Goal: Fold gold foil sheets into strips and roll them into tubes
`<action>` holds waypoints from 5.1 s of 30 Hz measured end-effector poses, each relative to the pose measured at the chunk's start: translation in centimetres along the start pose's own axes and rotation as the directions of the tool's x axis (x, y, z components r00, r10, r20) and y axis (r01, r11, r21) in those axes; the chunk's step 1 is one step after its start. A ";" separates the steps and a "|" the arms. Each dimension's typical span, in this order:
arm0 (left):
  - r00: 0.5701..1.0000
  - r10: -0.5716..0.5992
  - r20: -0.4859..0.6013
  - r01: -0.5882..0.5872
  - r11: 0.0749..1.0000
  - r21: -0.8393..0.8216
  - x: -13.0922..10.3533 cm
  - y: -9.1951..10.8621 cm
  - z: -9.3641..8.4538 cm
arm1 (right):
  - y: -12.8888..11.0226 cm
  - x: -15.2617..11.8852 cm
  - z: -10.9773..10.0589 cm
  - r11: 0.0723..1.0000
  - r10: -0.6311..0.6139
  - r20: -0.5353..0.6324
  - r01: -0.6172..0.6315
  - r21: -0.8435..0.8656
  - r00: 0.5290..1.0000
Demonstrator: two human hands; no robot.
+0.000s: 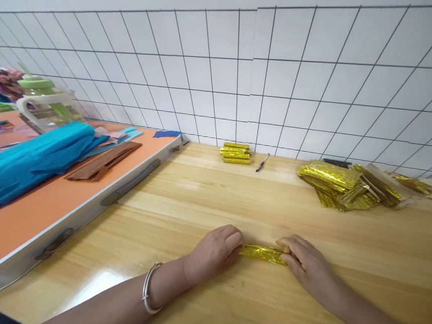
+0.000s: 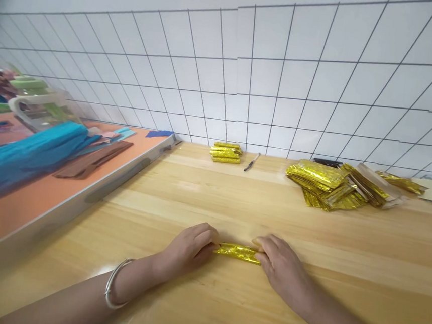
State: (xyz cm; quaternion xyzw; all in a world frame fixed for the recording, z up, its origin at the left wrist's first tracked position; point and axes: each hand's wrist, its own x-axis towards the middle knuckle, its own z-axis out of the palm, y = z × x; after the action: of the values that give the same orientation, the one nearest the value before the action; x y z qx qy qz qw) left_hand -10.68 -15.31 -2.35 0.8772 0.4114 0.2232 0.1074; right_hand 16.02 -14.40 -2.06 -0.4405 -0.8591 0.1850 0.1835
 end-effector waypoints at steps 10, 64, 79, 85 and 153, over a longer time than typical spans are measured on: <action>0.959 0.131 -0.253 -0.177 0.970 -0.167 -0.4 0.5 -0.8 | -1.1 -1.4 -1.5 0.980 -0.190 -0.141 0.179 -0.091 0.972; 0.972 -0.134 -0.194 0.039 0.902 -0.430 8.0 0.7 3.6 | 4.8 -0.4 -4.2 0.993 -0.075 -0.408 0.104 0.050 0.910; 0.926 -0.014 -0.377 -0.082 0.967 -0.239 7.2 2.7 3.9 | 2.6 0.0 -3.0 0.930 -0.356 -0.450 0.263 -0.257 0.819; 0.919 0.051 -0.392 -0.138 0.971 -0.196 7.2 3.2 3.8 | 2.4 0.1 -3.0 0.943 -0.329 -0.435 0.262 -0.206 0.838; 0.955 -0.243 -0.170 0.060 0.721 -0.690 7.1 4.3 2.0 | -0.4 -0.6 -5.4 0.987 -0.132 -0.561 0.057 -0.148 0.817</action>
State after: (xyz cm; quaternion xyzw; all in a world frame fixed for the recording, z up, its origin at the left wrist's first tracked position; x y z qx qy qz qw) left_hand -2.86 -12.62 -0.32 0.7052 0.3826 0.4559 0.3852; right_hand 18.69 -14.29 2.70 -0.4431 -0.7957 -0.0182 0.4126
